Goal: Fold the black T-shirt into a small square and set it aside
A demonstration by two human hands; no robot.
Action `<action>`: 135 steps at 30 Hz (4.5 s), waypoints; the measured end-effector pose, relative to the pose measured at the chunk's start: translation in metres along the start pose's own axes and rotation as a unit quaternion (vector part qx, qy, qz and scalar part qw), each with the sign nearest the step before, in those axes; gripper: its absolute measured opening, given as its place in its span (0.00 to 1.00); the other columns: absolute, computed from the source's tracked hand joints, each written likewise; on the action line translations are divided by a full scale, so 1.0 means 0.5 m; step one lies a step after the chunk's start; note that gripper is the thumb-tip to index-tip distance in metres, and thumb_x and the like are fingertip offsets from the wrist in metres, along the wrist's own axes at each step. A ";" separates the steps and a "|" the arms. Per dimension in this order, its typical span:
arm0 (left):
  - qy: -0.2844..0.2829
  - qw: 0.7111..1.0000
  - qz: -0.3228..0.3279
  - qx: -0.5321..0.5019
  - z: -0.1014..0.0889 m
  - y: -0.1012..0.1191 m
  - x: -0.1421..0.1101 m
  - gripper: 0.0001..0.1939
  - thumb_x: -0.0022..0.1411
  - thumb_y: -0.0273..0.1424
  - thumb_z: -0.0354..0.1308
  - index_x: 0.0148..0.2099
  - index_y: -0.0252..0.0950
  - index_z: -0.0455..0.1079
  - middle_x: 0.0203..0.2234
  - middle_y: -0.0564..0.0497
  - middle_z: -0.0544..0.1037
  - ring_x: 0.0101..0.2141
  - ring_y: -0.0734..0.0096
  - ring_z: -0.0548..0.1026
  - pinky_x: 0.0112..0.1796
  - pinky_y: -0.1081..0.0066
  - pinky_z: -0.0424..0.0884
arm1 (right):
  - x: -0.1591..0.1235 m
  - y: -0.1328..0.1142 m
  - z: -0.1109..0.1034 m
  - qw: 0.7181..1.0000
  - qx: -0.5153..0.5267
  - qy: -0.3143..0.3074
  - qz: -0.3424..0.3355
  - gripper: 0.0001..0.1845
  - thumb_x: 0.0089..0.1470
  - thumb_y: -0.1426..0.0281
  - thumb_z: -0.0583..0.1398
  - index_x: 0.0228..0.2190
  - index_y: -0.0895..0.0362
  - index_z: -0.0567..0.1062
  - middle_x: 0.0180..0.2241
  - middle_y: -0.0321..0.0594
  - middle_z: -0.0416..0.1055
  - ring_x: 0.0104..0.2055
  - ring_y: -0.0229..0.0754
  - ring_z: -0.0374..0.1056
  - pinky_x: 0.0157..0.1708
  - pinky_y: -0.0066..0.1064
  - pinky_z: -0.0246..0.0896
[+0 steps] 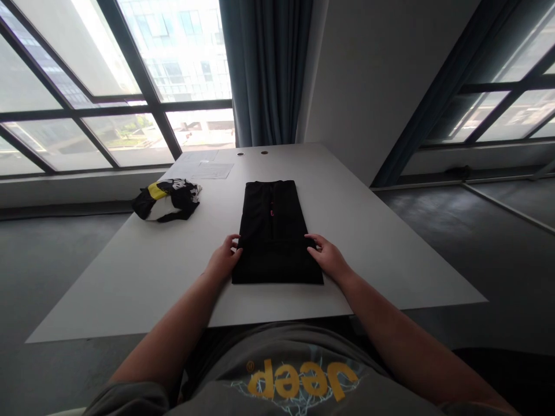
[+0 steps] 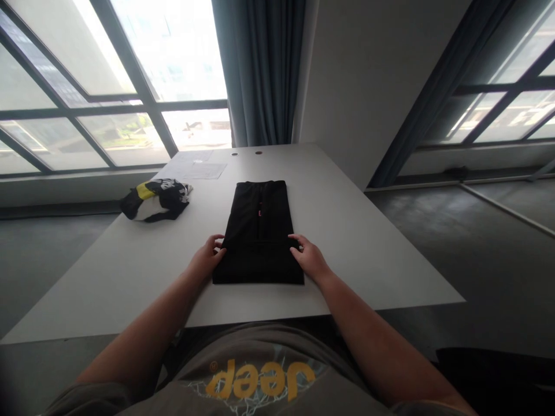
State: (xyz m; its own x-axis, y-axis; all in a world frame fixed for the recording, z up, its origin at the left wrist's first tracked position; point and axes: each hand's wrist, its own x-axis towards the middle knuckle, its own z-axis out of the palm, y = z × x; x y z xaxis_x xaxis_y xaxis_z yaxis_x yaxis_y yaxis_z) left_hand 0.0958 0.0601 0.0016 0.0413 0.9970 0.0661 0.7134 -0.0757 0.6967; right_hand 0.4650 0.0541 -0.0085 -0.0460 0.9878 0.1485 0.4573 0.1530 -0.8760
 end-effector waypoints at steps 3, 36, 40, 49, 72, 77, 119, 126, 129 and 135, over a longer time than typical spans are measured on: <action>0.002 0.997 0.030 0.068 0.005 0.005 -0.001 0.18 0.65 0.29 0.57 0.56 0.46 0.67 0.47 0.52 0.81 0.32 0.70 0.78 0.37 0.69 0.69 | -0.002 0.000 0.006 0.996 -0.069 0.019 -0.062 0.15 0.57 0.65 0.59 0.43 0.51 0.83 0.41 0.40 0.81 0.45 0.47 0.76 0.51 0.40 0.69; 0.083 0.962 0.191 0.176 0.050 0.118 -0.044 0.17 0.71 0.29 0.50 0.56 0.40 0.76 0.59 0.44 0.74 0.60 0.53 0.69 0.62 0.54 0.64 | -0.050 -0.110 0.113 0.931 -0.331 -0.039 -0.150 0.28 0.65 0.66 0.56 0.64 0.55 0.71 0.71 0.50 0.57 0.75 0.61 0.43 0.71 0.58 0.39; 0.008 0.954 0.203 0.218 0.111 0.128 -0.064 0.24 0.71 0.33 0.53 0.66 0.40 0.69 0.68 0.44 0.67 0.69 0.49 0.59 0.67 0.49 0.56 | -0.059 -0.102 0.139 0.921 -0.353 -0.111 -0.124 0.28 0.67 0.66 0.54 0.66 0.55 0.69 0.71 0.48 0.57 0.73 0.58 0.50 0.71 0.56 0.42; 0.011 0.968 0.100 0.231 0.132 0.075 -0.052 0.33 0.70 0.47 0.54 0.73 0.47 0.60 0.74 0.45 0.54 0.73 0.41 0.47 0.69 0.42 0.46 | -0.034 -0.048 0.107 0.922 -0.372 -0.075 -0.079 0.31 0.68 0.56 0.55 0.69 0.47 0.64 0.74 0.46 0.49 0.75 0.58 0.45 0.70 0.59 0.39; 0.055 0.989 0.082 0.113 0.072 -0.002 -0.021 0.28 0.68 0.32 0.53 0.69 0.35 0.63 0.69 0.40 0.64 0.68 0.55 0.64 0.69 0.54 0.58 | 0.012 0.033 0.028 0.972 -0.186 0.140 -0.033 0.14 0.57 0.66 0.58 0.44 0.54 0.78 0.36 0.41 0.79 0.42 0.48 0.74 0.48 0.38 0.67; 0.049 0.990 0.078 0.111 0.072 -0.006 -0.020 0.28 0.69 0.31 0.51 0.69 0.32 0.64 0.70 0.39 0.63 0.69 0.55 0.63 0.69 0.57 0.58 | 0.011 0.032 0.035 0.969 -0.212 0.114 -0.057 0.13 0.57 0.67 0.58 0.43 0.54 0.78 0.38 0.42 0.78 0.43 0.48 0.72 0.49 0.40 0.66; -0.011 0.962 0.111 0.250 0.030 -0.060 0.207 0.28 0.76 0.45 0.43 0.73 0.47 0.60 0.71 0.47 0.62 0.70 0.56 0.59 0.68 0.52 0.53 | 0.175 0.076 -0.011 0.913 -0.372 -0.096 -0.140 0.33 0.69 0.56 0.51 0.68 0.57 0.64 0.69 0.52 0.60 0.72 0.53 0.54 0.71 0.50 0.46; -0.033 0.960 0.107 0.256 0.031 -0.050 0.326 0.29 0.76 0.47 0.43 0.74 0.50 0.58 0.71 0.49 0.62 0.71 0.55 0.57 0.69 0.51 0.52 | 0.316 0.092 0.003 0.902 -0.401 -0.105 -0.122 0.34 0.70 0.55 0.49 0.71 0.55 0.60 0.70 0.51 0.59 0.73 0.56 0.53 0.70 0.51 0.46; -0.041 0.961 0.103 0.251 0.032 -0.045 0.382 0.30 0.76 0.48 0.43 0.74 0.49 0.58 0.72 0.48 0.61 0.71 0.54 0.56 0.69 0.50 0.51 | 0.372 0.098 0.010 0.902 -0.402 -0.107 -0.114 0.34 0.71 0.54 0.48 0.71 0.54 0.60 0.70 0.50 0.59 0.73 0.55 0.52 0.70 0.51 0.45; -0.062 0.967 0.119 0.215 0.036 -0.049 0.501 0.30 0.76 0.49 0.43 0.75 0.51 0.56 0.70 0.51 0.64 0.71 0.60 0.57 0.70 0.52 0.50 | 0.480 0.100 0.020 0.918 -0.369 -0.098 -0.112 0.33 0.71 0.54 0.48 0.70 0.53 0.62 0.69 0.47 0.62 0.72 0.56 0.53 0.71 0.52 0.45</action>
State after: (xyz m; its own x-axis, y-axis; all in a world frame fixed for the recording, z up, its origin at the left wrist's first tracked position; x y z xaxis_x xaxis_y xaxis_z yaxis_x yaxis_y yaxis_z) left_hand 0.1015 0.3118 -0.0119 0.3038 0.9491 0.0833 0.8976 -0.3145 0.3088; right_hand 0.4679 0.2989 -0.0215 -0.3382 0.9310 0.1373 0.8900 0.3638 -0.2747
